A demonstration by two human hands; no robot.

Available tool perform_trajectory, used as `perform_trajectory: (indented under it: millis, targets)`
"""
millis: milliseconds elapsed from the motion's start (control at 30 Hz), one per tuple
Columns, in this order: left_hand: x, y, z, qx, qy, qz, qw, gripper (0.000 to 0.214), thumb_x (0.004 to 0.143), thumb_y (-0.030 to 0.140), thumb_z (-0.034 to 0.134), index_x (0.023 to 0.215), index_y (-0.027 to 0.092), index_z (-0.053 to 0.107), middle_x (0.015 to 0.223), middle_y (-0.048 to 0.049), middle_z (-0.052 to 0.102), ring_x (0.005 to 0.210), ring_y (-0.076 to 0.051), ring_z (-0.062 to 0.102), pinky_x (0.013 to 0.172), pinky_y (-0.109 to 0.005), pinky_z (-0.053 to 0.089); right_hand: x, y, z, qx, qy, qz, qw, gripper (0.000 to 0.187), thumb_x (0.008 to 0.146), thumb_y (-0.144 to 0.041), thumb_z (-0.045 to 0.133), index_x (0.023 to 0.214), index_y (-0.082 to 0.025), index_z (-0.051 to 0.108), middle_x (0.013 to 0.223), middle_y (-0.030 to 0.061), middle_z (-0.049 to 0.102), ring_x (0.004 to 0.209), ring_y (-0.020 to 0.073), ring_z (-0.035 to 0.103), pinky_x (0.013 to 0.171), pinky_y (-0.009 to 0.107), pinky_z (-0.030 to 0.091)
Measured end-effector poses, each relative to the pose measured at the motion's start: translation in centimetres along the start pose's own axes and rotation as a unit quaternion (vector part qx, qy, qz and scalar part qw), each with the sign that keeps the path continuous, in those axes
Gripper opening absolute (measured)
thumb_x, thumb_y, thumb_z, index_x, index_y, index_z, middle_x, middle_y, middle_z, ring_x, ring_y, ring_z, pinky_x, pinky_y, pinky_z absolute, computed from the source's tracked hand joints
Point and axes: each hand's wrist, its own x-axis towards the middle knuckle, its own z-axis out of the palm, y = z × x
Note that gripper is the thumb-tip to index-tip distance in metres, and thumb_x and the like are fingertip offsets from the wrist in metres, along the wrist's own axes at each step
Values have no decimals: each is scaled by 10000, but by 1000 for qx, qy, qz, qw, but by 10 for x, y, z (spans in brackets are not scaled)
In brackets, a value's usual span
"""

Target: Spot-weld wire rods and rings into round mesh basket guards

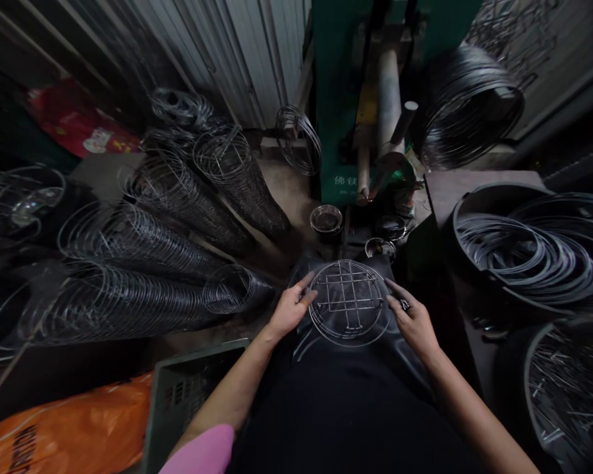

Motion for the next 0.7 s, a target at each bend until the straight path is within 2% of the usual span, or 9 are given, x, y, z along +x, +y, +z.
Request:
perform_trajectory:
  millis: [133,300,467,533,700]
  targets:
    - [8,-8,0,-30,-13,8,999,543,782,347,570,1275,133,487,1192,-76,610,1093,-231,559,991,-363,390,5,5,0,-41,-3,-35,999,426,820,-383,505,1182,-171,582,1154,98,624,1072,242,575,930,380,451]
    - [28,-13,2,-18,-9,10,1000,483,793,355,557,1222,134,544,1260,-93,560,1188,-250,494,1039,-382,342,28,31,10,-61,4,-30,998,427,798,-370,475,1114,-122,619,1095,128,648,1027,259,599,916,397,458]
    - [22,-18,-2,-48,-106,21,993,546,787,394,579,1279,179,485,1329,-60,496,1232,-248,451,1053,-392,329,22,46,13,-30,-12,1,999,418,799,-385,470,1112,-156,626,1100,99,651,1040,244,595,929,386,453]
    - [20,-22,-3,-52,-128,23,990,576,777,381,593,1301,184,457,1358,-57,463,1237,-246,445,1056,-391,325,20,49,13,-23,-12,4,1000,418,798,-386,474,1122,-167,623,1122,92,642,1065,242,582,946,388,441]
    - [24,-31,1,18,-80,8,997,616,747,312,601,1317,153,431,1377,-77,435,1283,-244,385,1096,-396,249,24,56,15,-33,-18,-1,999,428,788,-385,480,1115,-153,631,1121,105,640,1064,248,583,956,392,433]
